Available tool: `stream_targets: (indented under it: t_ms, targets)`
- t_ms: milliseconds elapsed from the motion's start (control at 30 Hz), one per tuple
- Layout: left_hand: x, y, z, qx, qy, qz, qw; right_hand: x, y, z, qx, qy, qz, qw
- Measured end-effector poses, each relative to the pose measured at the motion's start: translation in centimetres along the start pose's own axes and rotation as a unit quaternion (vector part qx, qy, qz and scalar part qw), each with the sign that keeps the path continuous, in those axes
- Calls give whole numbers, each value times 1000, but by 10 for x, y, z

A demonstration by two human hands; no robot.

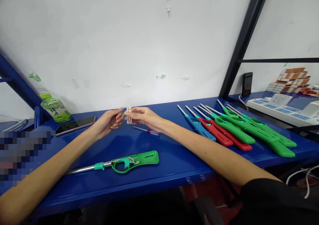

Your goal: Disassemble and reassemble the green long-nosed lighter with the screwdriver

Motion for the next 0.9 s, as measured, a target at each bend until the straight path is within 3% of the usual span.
stream_targets:
  t_ms: [533, 900]
  targets:
    - [0, -1, 1, -1, 13, -23, 1000, 22, -12, 5, 99, -1, 188, 977]
    - [0, 3, 3, -8, 15, -53, 998, 19, -9, 7, 149, -10, 222, 963]
Point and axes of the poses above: each hand's wrist, its own z-axis away from the middle knuckle, its own y-axis out of the palm, x = y × z, the point moved 3 cm from there along -z, towards the middle knuckle, and after that the axes turned 11 degrees about -x, right-handed, at the moved point
